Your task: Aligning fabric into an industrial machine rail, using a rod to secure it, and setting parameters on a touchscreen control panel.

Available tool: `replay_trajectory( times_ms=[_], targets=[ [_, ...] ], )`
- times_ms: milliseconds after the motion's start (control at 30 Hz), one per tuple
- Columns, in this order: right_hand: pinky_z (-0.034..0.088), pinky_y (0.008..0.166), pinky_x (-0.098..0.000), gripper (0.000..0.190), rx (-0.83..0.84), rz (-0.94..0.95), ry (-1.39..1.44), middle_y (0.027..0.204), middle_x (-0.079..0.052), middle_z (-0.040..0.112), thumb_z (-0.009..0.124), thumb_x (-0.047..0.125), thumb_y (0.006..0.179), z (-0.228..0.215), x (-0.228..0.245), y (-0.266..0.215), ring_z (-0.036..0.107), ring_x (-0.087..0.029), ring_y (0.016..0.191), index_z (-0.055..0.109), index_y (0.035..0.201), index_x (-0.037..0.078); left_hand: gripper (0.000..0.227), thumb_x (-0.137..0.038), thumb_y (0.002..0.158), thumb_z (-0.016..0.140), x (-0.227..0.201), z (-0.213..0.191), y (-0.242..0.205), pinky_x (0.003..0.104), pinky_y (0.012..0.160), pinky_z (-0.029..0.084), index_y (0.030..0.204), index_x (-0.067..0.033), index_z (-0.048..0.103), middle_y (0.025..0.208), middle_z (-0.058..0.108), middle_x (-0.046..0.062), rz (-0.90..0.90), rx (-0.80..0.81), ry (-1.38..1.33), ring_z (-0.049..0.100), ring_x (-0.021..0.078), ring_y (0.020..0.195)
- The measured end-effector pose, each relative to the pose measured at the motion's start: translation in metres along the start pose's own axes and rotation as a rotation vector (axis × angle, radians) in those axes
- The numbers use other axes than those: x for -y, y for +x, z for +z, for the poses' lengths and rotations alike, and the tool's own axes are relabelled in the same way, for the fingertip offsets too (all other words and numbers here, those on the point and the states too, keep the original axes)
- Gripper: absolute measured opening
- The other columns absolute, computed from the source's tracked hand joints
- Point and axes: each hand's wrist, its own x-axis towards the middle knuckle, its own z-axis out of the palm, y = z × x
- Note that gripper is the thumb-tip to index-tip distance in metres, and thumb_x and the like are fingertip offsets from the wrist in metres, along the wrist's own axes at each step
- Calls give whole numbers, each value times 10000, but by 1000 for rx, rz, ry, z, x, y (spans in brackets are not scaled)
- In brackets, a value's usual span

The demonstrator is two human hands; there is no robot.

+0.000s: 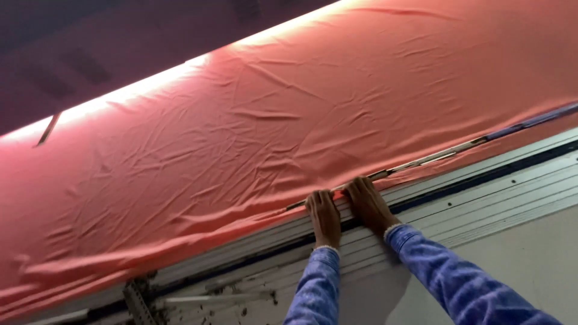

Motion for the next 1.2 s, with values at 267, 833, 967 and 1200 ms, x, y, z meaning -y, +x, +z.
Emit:
replay_trajectory(
  times_ms=[267,833,967,1200],
  targets=[
    [408,1165,-507,401,109,174,22,1304,-159,565,582,398,993,-31,25,-3,538,-381,1317,585,1276,113,252,-428,1001,552,-14,-14,15,410,1067,331,1029,-178,566,1079,519,37,-125,183,232,502,233,1120],
    [224,1234,-484,324,376,-29,-242,1408,62,565,498,473,1056,-123,-82,-21,503,-152,1378,562,1314,288,266,-484,972,583,-56,-51,-22,401,932,425,1011,-222,616,1007,542,35,-79,220,210,533,261,1038],
    [315,1167,-453,237,418,-150,-119,1299,115,627,560,469,1034,-142,-134,-39,558,-103,1308,623,1203,316,253,-508,994,592,-100,-36,-32,317,918,406,946,-260,609,975,572,-60,-143,231,201,566,153,995],
    [446,1056,-366,197,292,73,-184,1285,117,658,624,390,985,-160,-284,-65,649,-119,1192,656,1166,322,255,-489,1055,550,-189,85,-2,328,904,437,943,-265,599,956,594,-63,-190,156,196,619,155,998]
  ],
)
